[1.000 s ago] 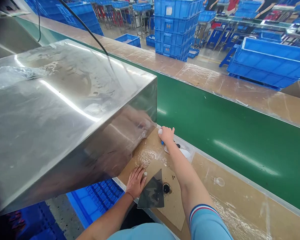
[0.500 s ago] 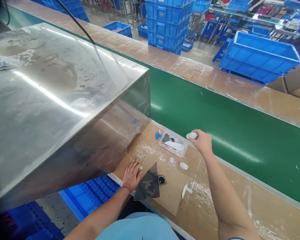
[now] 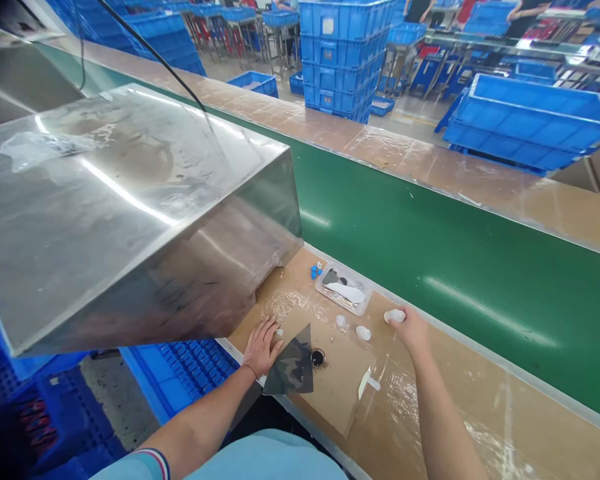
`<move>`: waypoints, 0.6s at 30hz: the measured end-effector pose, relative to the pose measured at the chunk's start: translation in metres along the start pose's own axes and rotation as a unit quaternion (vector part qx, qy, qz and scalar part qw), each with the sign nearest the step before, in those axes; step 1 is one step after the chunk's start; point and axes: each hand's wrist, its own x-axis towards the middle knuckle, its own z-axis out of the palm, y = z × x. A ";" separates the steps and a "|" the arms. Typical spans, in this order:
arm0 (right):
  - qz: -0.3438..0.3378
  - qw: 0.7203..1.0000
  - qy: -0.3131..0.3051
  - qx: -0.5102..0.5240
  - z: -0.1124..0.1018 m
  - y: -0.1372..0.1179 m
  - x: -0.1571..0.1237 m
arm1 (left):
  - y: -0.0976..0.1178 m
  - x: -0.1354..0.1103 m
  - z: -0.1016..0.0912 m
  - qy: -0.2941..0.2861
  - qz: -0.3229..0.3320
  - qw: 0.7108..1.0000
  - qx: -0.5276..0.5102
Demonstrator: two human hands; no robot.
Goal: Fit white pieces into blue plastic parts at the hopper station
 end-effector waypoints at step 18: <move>0.059 0.928 0.135 0.343 0.027 0.067 -0.156 | 0.062 0.166 -0.038 0.003 0.019 0.995 -0.098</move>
